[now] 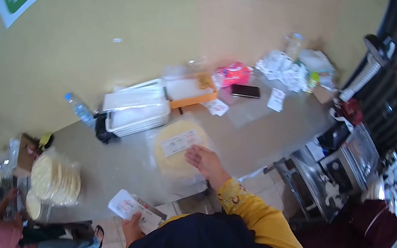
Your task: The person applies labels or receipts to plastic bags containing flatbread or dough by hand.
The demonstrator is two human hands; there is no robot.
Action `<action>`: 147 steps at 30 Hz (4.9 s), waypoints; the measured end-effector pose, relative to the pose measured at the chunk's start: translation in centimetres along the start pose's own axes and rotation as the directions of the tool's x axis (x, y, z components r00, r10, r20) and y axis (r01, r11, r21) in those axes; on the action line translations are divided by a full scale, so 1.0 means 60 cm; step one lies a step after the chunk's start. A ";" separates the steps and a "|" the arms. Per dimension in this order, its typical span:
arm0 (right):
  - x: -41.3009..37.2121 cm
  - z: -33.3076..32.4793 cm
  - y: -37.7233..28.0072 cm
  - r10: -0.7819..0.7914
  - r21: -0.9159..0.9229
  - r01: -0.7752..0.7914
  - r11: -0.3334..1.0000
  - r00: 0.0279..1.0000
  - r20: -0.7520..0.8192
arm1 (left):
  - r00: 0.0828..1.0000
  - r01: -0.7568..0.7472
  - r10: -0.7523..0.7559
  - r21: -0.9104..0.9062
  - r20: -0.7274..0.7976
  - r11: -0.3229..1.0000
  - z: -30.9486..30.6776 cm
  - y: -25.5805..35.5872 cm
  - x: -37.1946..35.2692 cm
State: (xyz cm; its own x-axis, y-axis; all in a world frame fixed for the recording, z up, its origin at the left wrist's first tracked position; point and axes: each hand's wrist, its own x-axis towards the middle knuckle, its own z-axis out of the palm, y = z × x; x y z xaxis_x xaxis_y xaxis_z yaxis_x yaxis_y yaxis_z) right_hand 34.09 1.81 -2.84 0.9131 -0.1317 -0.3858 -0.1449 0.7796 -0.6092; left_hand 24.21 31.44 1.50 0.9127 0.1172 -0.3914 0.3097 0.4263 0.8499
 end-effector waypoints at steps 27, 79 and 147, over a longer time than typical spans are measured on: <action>-0.018 -0.712 -0.788 -0.582 -0.816 -0.143 0.560 0.633 -0.510 | 0.832 0.263 -0.231 0.007 0.504 0.965 0.533 -0.109 -0.056; -0.331 0.023 -0.089 0.258 -0.758 0.102 0.644 0.904 0.340 | 0.847 0.132 -0.065 -0.090 0.528 0.987 0.222 -0.087 -0.127; -0.144 -0.274 -0.267 0.045 -0.807 0.179 0.564 0.968 0.246 | 0.830 0.306 -0.268 0.004 0.488 0.952 0.496 -0.254 -0.049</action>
State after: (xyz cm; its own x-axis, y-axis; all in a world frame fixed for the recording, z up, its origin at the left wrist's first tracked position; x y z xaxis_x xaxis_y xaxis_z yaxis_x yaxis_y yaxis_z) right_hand 22.28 -19.61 -1.13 0.9713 0.0577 -0.2306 -0.2259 -0.0779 -0.9710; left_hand 24.71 -2.13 0.20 0.8049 -0.4550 -0.3809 0.5748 0.4383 0.6910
